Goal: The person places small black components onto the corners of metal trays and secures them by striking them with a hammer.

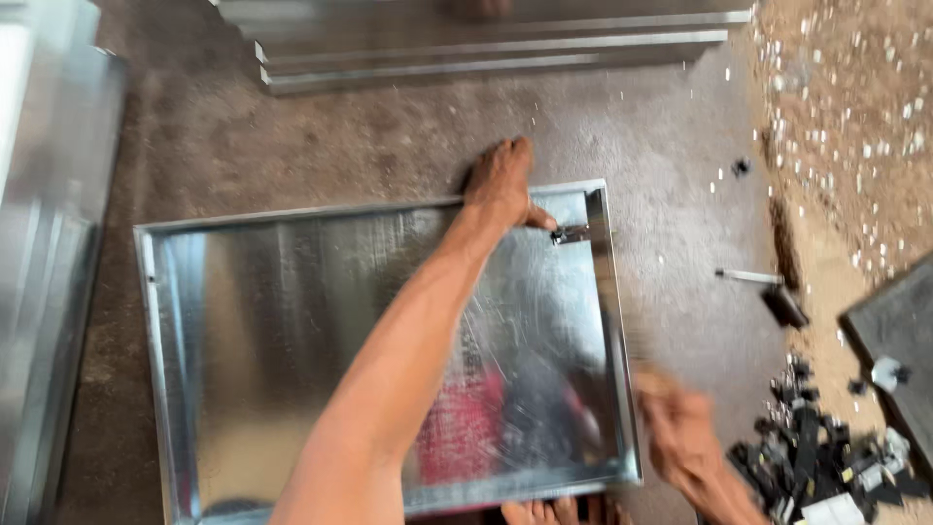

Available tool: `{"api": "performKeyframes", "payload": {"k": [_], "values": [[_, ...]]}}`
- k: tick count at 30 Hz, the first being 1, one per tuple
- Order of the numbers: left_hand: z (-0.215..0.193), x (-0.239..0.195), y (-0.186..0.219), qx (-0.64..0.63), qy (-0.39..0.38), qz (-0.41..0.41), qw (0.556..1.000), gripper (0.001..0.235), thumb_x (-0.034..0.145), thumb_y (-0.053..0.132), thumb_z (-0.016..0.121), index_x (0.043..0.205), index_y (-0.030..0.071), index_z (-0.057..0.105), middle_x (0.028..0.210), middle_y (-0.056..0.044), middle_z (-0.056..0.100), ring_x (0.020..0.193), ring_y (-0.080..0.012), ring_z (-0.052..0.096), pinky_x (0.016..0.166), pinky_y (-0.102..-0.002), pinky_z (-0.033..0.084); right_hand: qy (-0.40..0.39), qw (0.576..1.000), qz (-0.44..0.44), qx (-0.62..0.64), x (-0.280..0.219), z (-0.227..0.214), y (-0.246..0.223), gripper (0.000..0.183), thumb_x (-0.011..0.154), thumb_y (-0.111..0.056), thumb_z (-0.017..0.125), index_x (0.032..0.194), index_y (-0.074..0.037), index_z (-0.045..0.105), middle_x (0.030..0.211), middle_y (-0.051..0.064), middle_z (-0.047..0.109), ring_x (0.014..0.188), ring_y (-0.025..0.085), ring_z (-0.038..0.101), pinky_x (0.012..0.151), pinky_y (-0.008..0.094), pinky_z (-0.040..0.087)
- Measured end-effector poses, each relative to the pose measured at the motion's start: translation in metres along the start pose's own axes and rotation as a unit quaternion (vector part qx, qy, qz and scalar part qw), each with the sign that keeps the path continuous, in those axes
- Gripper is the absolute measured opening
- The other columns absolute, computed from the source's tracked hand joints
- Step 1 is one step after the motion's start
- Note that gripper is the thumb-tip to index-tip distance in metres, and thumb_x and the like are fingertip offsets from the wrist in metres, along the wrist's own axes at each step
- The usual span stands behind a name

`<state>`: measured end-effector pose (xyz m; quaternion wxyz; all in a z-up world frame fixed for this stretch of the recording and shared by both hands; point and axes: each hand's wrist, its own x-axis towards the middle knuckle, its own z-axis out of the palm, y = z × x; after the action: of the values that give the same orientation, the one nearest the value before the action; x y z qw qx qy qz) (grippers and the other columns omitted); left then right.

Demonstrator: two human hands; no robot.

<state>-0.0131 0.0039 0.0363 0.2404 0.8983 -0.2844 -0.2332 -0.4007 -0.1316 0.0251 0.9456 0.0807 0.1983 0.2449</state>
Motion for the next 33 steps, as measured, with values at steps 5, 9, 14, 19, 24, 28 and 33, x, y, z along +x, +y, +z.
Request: {"api": "performKeyframes", "payload": {"k": [5, 9, 14, 19, 24, 28, 33], "values": [[0.023, -0.01, -0.002, 0.026, -0.006, -0.006, 1.0, 0.106, 0.049, 0.042, 0.1, 0.131, -0.003, 0.052, 0.132, -0.021, 0.061, 0.129, -0.0347, 0.057, 0.112, -0.041, 0.046, 0.488, 0.388, -0.323, -0.712, -0.056, -0.049, 0.045, 0.034, 0.098, -0.031, 0.058, 0.093, 0.0, 0.072, 0.06, 0.004, 0.062, 0.047, 0.015, 0.061, 0.047, 0.031, 0.049], [0.049, -0.028, 0.019, -0.066, 0.088, 0.068, 0.992, 0.09, 0.078, 0.041, 0.082, 0.147, -0.003, 0.045, 0.13, -0.028, 0.063, 0.12, -0.0425, 0.061, 0.102, -0.051, 0.048, 0.413, 0.172, -0.399, -0.8, -0.105, -0.062, 0.005, 0.03, 0.099, -0.024, 0.059, 0.109, 0.0, 0.073, 0.07, 0.016, 0.065, 0.054, 0.024, 0.058, 0.05, 0.037, 0.043], [0.054, -0.037, 0.042, -0.058, 0.03, -0.035, 0.997, 0.072, 0.083, 0.034, 0.07, 0.138, -0.01, 0.052, 0.107, -0.029, 0.073, 0.094, -0.0393, 0.076, 0.083, -0.048, 0.062, 0.599, 0.166, -0.268, -0.736, -0.112, -0.049, 0.015, 0.038, 0.097, -0.04, 0.07, 0.103, -0.003, 0.076, 0.057, 0.018, 0.063, 0.049, 0.026, 0.066, 0.057, 0.039, 0.052], [0.055, -0.108, 0.024, -0.082, 0.032, -0.005, 0.996, 0.051, 0.094, 0.036, 0.06, 0.124, -0.004, 0.052, 0.083, -0.029, 0.072, 0.078, -0.0416, 0.073, 0.071, -0.054, 0.059, 0.629, 0.141, -0.235, -0.728, -0.115, -0.052, 0.032, 0.04, 0.093, -0.041, 0.073, 0.109, -0.004, 0.077, 0.081, 0.018, 0.071, 0.062, 0.029, 0.07, 0.066, 0.042, 0.057], [0.079, -0.317, -0.022, -0.067, -0.097, 0.067, 0.991, 0.033, 0.088, 0.036, 0.069, 0.09, 0.003, 0.065, 0.087, -0.022, 0.069, 0.085, -0.0441, 0.067, 0.075, -0.057, 0.052, 0.48, 0.075, -0.426, -0.763, -0.125, -0.059, 0.054, 0.032, 0.1, -0.027, 0.071, 0.118, -0.001, 0.07, 0.108, 0.02, 0.067, 0.101, 0.031, 0.067, 0.092, 0.041, 0.055], [0.08, -0.384, -0.021, -0.09, -0.04, 0.084, 0.992, 0.035, 0.085, 0.036, 0.078, 0.081, 0.002, 0.071, 0.086, -0.023, 0.069, 0.085, -0.0439, 0.067, 0.073, -0.054, 0.053, 0.425, 0.183, -0.501, -0.732, -0.113, -0.049, 0.09, 0.028, 0.105, -0.021, 0.069, 0.126, -0.002, 0.069, 0.108, 0.018, 0.064, 0.09, 0.025, 0.064, 0.084, 0.035, 0.054], [0.003, -0.372, 0.064, -0.105, 0.016, 0.175, 0.979, 0.042, 0.074, 0.044, 0.08, 0.085, 0.005, 0.07, 0.087, -0.015, 0.072, 0.08, -0.0332, 0.07, 0.074, -0.047, 0.056, 0.402, 0.357, -0.437, -0.721, -0.059, -0.008, 0.118, 0.036, 0.101, -0.027, 0.066, 0.126, -0.001, 0.069, 0.117, 0.016, 0.071, 0.101, 0.027, 0.068, 0.084, 0.037, 0.053]]}}
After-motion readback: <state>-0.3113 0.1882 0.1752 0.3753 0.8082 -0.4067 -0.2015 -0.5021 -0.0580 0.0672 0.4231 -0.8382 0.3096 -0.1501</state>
